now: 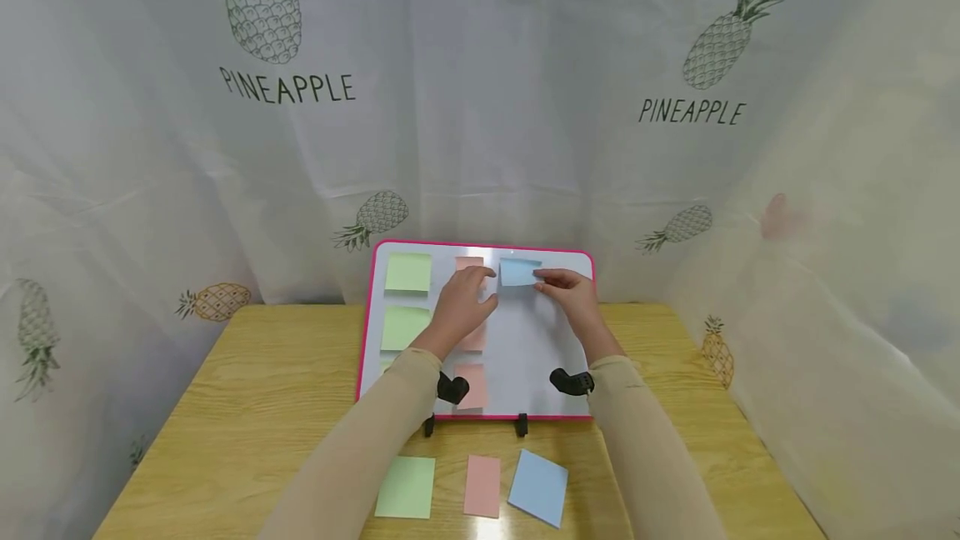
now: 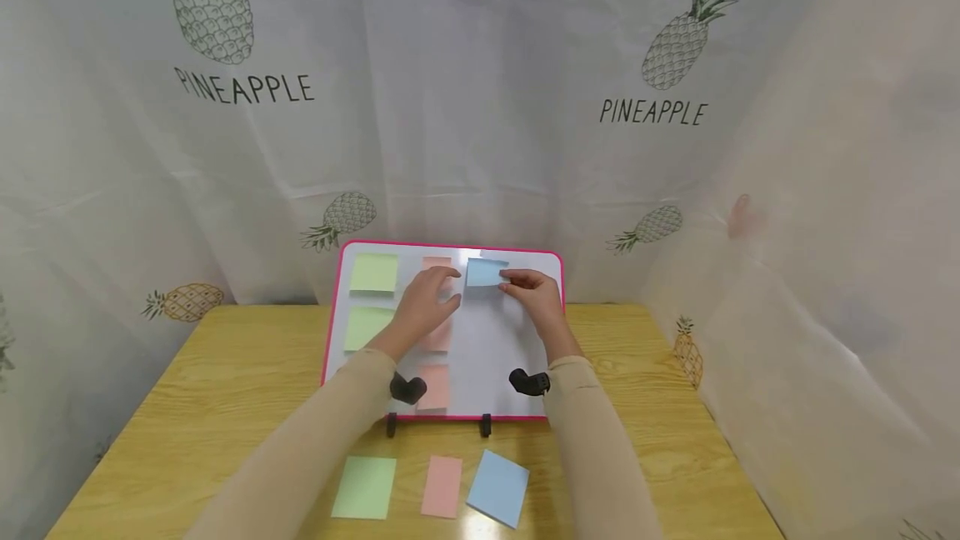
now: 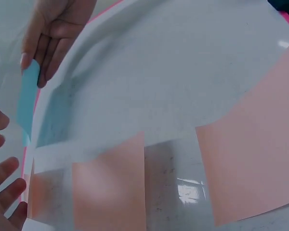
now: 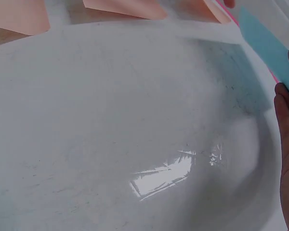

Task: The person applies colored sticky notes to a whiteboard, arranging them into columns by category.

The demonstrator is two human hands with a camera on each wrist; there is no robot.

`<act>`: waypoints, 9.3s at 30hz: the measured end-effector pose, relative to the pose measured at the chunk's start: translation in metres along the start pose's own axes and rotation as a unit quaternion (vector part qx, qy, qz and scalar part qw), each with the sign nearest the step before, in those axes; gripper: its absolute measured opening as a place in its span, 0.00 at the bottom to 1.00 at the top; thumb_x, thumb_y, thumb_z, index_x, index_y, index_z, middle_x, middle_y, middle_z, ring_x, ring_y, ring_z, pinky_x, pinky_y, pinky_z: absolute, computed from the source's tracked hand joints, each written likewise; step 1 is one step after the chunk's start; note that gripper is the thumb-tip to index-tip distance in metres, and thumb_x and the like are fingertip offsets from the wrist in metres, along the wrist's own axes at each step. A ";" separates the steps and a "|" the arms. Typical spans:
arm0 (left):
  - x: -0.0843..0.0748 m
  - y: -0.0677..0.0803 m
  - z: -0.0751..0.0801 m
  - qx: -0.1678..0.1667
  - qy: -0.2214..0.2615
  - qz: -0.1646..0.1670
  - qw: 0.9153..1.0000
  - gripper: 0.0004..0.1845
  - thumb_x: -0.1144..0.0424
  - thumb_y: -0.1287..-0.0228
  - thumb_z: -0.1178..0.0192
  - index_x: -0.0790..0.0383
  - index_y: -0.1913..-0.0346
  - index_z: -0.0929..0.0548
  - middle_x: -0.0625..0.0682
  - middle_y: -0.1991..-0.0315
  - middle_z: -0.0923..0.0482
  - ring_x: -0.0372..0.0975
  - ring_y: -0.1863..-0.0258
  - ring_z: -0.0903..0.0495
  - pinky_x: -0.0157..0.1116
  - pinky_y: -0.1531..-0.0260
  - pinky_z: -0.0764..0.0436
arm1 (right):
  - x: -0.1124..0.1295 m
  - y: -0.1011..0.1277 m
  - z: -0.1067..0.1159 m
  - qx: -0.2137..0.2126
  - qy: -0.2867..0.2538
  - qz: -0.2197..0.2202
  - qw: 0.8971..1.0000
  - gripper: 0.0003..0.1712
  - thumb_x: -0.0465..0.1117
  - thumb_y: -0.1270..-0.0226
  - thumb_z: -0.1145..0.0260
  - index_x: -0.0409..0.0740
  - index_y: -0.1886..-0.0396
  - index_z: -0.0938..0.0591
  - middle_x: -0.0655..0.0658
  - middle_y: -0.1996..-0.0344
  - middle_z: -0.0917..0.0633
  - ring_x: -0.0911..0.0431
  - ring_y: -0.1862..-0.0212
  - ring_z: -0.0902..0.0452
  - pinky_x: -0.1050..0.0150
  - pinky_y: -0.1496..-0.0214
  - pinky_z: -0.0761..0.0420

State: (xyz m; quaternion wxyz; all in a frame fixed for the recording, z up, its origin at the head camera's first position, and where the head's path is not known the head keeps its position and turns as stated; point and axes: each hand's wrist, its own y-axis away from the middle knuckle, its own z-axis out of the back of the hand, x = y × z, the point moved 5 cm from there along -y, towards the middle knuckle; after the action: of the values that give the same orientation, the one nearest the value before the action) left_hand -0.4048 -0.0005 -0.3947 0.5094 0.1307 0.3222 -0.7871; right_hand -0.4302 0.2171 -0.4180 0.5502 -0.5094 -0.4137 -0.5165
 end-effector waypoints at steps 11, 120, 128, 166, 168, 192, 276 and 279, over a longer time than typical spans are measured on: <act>0.002 -0.012 -0.014 0.015 -0.027 -0.016 0.999 0.19 0.56 0.34 0.42 0.55 0.42 0.23 0.48 0.39 0.26 0.44 0.38 0.31 0.43 0.41 0.30 | -0.007 -0.004 -0.003 0.033 0.000 0.004 0.999 0.20 0.34 0.42 0.26 0.39 0.49 0.16 0.41 0.49 0.17 0.50 0.46 0.22 0.66 0.47 0.22; -0.021 0.060 -0.039 0.109 -0.119 -0.078 0.984 0.33 0.48 0.36 0.37 0.51 0.30 0.31 0.51 0.25 0.44 0.49 0.26 0.50 0.57 0.32 0.50 | -0.009 0.090 -0.004 0.088 0.211 0.143 0.963 0.30 0.40 0.43 0.24 0.48 0.39 0.20 0.52 0.39 0.23 0.50 0.35 0.34 0.37 0.37 0.36; -0.020 0.088 -0.050 0.129 -0.061 -0.083 0.986 0.32 0.49 0.37 0.36 0.51 0.31 0.30 0.51 0.27 0.41 0.48 0.27 0.46 0.55 0.32 0.46 | -0.023 0.118 -0.004 0.109 0.160 0.134 0.972 0.30 0.35 0.43 0.25 0.46 0.39 0.20 0.52 0.42 0.21 0.50 0.37 0.31 0.33 0.37 0.38; -0.010 0.205 -0.120 0.214 0.307 0.047 0.926 0.22 0.70 0.52 0.25 0.58 0.53 0.20 0.41 0.63 0.23 0.32 0.65 0.27 0.30 0.62 0.25 | -0.096 0.225 -0.010 0.245 0.046 0.003 0.968 0.19 0.31 0.45 0.26 0.29 0.63 0.27 0.33 0.59 0.15 0.48 0.61 0.20 0.67 0.59 0.23; -0.010 0.206 -0.120 0.219 0.300 0.039 0.928 0.23 0.70 0.53 0.25 0.57 0.54 0.21 0.40 0.62 0.23 0.31 0.64 0.27 0.30 0.60 0.25 | -0.097 0.225 -0.011 0.251 0.055 0.015 0.966 0.20 0.31 0.46 0.25 0.30 0.63 0.29 0.34 0.59 0.15 0.49 0.61 0.21 0.66 0.59 0.23; -0.012 0.212 -0.120 0.227 0.233 -0.052 0.944 0.28 0.68 0.56 0.23 0.58 0.49 0.22 0.40 0.57 0.27 0.29 0.61 0.31 0.29 0.58 0.27 | -0.104 0.241 -0.018 0.290 0.182 0.083 0.936 0.44 0.51 0.56 0.18 0.41 0.46 0.34 0.44 0.52 0.28 0.56 0.52 0.34 0.68 0.50 0.32; -0.008 0.213 -0.124 0.250 0.230 0.023 0.940 0.31 0.67 0.50 0.25 0.48 0.43 0.26 0.38 0.58 0.30 0.31 0.65 0.33 0.32 0.63 0.30 | -0.098 0.215 0.003 0.326 0.075 0.054 0.941 0.14 0.33 0.40 0.29 0.31 0.56 0.14 0.41 0.61 0.16 0.59 0.55 0.22 0.69 0.51 0.23; -0.007 0.214 -0.124 0.255 0.227 0.015 0.940 0.29 0.67 0.49 0.25 0.46 0.45 0.25 0.38 0.51 0.27 0.30 0.63 0.32 0.32 0.61 0.29 | -0.097 0.215 0.004 0.310 0.087 0.046 0.945 0.16 0.35 0.43 0.27 0.32 0.55 0.14 0.41 0.61 0.17 0.59 0.56 0.23 0.68 0.51 0.23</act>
State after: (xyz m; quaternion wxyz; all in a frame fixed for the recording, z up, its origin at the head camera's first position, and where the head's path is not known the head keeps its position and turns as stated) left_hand -0.2270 0.0254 -0.5647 0.3843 0.4360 0.2158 -0.7846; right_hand -0.2295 0.2245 -0.5415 0.7382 -0.2851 -0.4800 -0.3787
